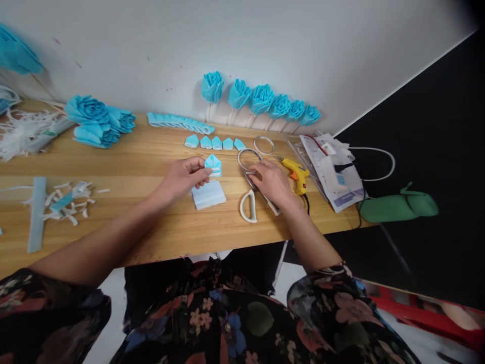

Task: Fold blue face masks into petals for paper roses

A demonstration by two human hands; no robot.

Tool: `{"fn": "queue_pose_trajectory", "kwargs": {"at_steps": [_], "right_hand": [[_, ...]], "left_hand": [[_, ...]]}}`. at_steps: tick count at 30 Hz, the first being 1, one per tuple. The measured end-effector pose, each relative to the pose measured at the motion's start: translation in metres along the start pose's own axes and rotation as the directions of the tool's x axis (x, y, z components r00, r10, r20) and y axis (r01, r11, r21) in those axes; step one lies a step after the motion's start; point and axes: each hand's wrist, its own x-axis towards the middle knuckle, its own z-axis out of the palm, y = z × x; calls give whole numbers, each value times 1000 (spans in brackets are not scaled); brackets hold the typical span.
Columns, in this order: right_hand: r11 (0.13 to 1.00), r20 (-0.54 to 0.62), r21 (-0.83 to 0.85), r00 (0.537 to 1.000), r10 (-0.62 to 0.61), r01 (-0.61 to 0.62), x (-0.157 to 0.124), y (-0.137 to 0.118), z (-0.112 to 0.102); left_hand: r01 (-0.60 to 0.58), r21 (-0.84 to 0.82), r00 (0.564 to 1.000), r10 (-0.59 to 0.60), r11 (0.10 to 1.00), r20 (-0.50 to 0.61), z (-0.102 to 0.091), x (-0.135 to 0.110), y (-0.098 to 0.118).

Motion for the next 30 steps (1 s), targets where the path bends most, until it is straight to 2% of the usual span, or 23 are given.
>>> {"fn": "queue_pose_trajectory", "kwargs": {"at_steps": [3, 7, 10, 12, 14, 17, 19, 21, 24, 26, 28, 30], "right_hand": [[998, -12, -69, 1000, -6, 5, 1, -6, 2], [997, -74, -73, 997, 11, -16, 0, -3, 8], [998, -122, 17, 991, 54, -52, 1, 5, 15], [980, -139, 167, 982, 128, -104, 3, 11, 20], [904, -123, 386, 960, 249, -185, 6, 16, 23], [642, 8, 706, 909, 417, -301, 8, 18, 22], [463, 96, 825, 887, 451, -324, 9, 17, 19], [349, 154, 878, 885, 439, -326, 10, 14, 16], [259, 198, 907, 880, 432, -331, 12, 11, 17], [237, 189, 918, 875, 446, -319, 13, 9, 19], [256, 145, 924, 878, 456, -285, 13, 6, 21], [318, 72, 920, 897, 436, -228, 13, -1, 20]], "left_hand": [[4, -3, 1000, -4, 1000, 8, 1, 1, -1], [-7, 10, 1000, 7, 1000, 18, 1, 2, -3], [-22, 14, 999, 21, 1000, 28, 0, 2, -3], [-22, 12, 999, 21, 1000, 31, 0, 2, -4], [-14, 8, 999, 14, 1000, 33, 0, 3, -4], [3, -15, 999, -2, 1000, 33, 0, 3, -5], [9, -44, 999, -7, 999, 43, 1, 3, -4], [8, -72, 997, -3, 997, 71, 1, 2, -2], [9, -96, 992, 3, 995, 126, 2, 0, 2], [12, -113, 989, 4, 993, 146, 2, -1, 3], [15, -132, 987, 6, 991, 159, 2, -2, 4], [23, -146, 984, 4, 989, 179, 2, -2, 4]]}}
